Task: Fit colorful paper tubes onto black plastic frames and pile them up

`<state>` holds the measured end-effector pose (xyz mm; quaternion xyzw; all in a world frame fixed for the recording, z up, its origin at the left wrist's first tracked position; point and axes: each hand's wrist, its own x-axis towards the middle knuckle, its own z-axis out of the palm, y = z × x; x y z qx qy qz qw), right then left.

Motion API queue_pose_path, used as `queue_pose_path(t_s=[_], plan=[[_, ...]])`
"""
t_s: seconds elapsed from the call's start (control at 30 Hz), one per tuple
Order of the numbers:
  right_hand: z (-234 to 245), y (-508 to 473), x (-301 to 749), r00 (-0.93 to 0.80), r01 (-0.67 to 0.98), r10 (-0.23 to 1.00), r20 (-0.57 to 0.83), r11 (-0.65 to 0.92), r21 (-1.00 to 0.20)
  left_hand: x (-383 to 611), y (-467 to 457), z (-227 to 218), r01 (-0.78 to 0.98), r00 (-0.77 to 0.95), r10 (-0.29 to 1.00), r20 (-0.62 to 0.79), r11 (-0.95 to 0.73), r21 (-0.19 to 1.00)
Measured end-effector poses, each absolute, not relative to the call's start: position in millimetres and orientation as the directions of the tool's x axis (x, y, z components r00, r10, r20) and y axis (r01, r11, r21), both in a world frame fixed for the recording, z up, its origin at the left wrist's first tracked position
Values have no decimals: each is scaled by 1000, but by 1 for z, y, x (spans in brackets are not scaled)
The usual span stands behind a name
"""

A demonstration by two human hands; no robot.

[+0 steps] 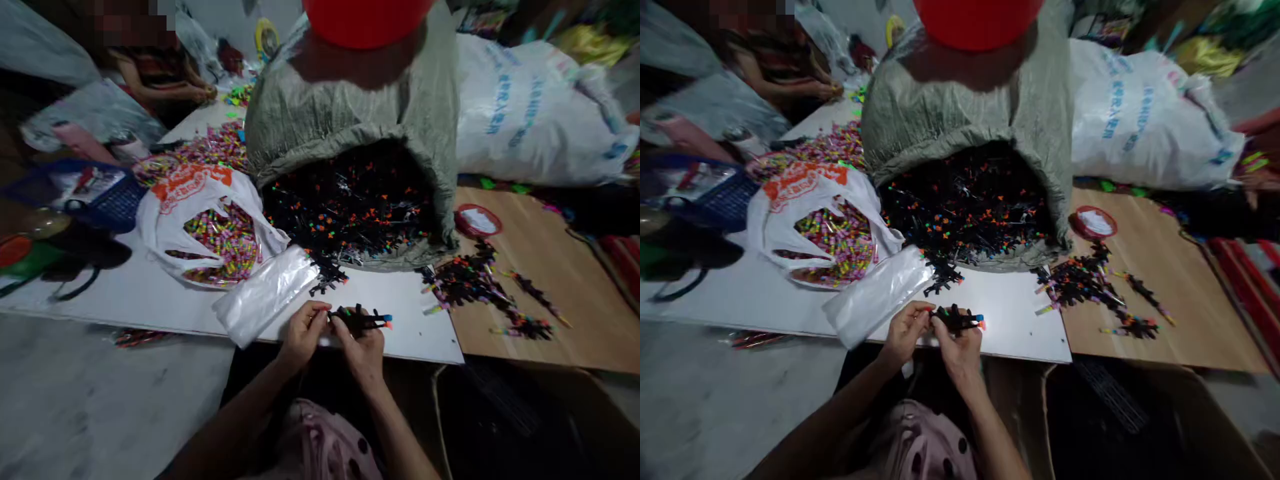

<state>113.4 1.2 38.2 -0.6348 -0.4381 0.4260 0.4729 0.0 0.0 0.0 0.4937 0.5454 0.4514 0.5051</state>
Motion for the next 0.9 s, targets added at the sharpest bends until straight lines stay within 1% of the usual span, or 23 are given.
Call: queue_pose_path(t_s=[0.1, 0.17, 0.23, 0.27, 0.33, 0.4, 0.43, 0.5, 0.57, 0.6, 0.63, 0.67, 0.7, 0.73, 0.77, 0.8, 0.83, 0.9], plan=[[37, -2, 114, 292, 105, 942, -163, -201, -974, -1, -2, 3, 301, -44, 996, 77, -60, 952], [32, -5, 112, 321, 72, 925, -201, -236, -969, 1, -7, 1, 454, 8, 983, 185, -168, 875], [24, -8, 110, 346, 45, 905, -248, -280, -959, 7, -15, -4, 576, 102, 967, 235, -250, 778], [19, -7, 111, 343, 42, 899, -274, -306, -951, 10, -18, -6, 620, 142, 965, 221, -260, 740], [11, -1, 122, 304, 67, 899, -316, -351, -934, 14, -18, -7, 684, 207, 968, 144, -249, 685], [6, 14, 151, 255, 144, 905, -340, -383, -913, 8, -7, -4, 735, 262, 962, 72, -247, 631], [6, 24, 171, 258, 207, 906, -335, -390, -897, 0, 2, -1, 768, 262, 963, 56, -243, 592], [8, 43, 212, 343, 387, 902, -263, -391, -835, -27, 26, 5, 858, 186, 981, 51, -188, 478], [16, 51, 238, 434, 591, 890, -142, -400, -701, -60, 48, 10, 942, 28, 1000, 6, -29, 333], [21, 48, 239, 428, 659, 896, -119, -400, -637, -74, 56, 11, 965, 3, 999, -44, 9, 263], [24, 40, 230, 389, 705, 912, -132, -386, -595, -87, 62, 10, 979, -5, 995, -105, 26, 202], [26, 31, 211, 279, 710, 938, -207, -347, -613, -97, 65, 9, 988, 0, 987, -163, 25, 153], [24, 22, 185, 159, 680, 952, -260, -296, -670, -104, 68, 7, 994, 12, 979, -201, 11, 113], [18, 17, 154, -12, 620, 958, -285, -217, -754, -110, 70, 4, 997, 13, 976, -217, 3, 74], [9, 16, 123, -178, 554, 932, -314, -169, -815, -113, 72, 1, 1000, 3, 976, -219, 4, 31], [-2, 19, 96, -272, 482, 905, -326, -165, -860, -113, 75, -1, 1000, -8, 976, -219, 8, -3], [-14, 23, 76, -273, 410, 897, -349, -220, -885, -111, 76, -2, 1000, -11, 973, -229, 6, -22], [-33, 24, 58, -214, 259, 901, -377, -319, -911, -97, 75, 1, 1000, -4, 960, -280, -1, -21]])
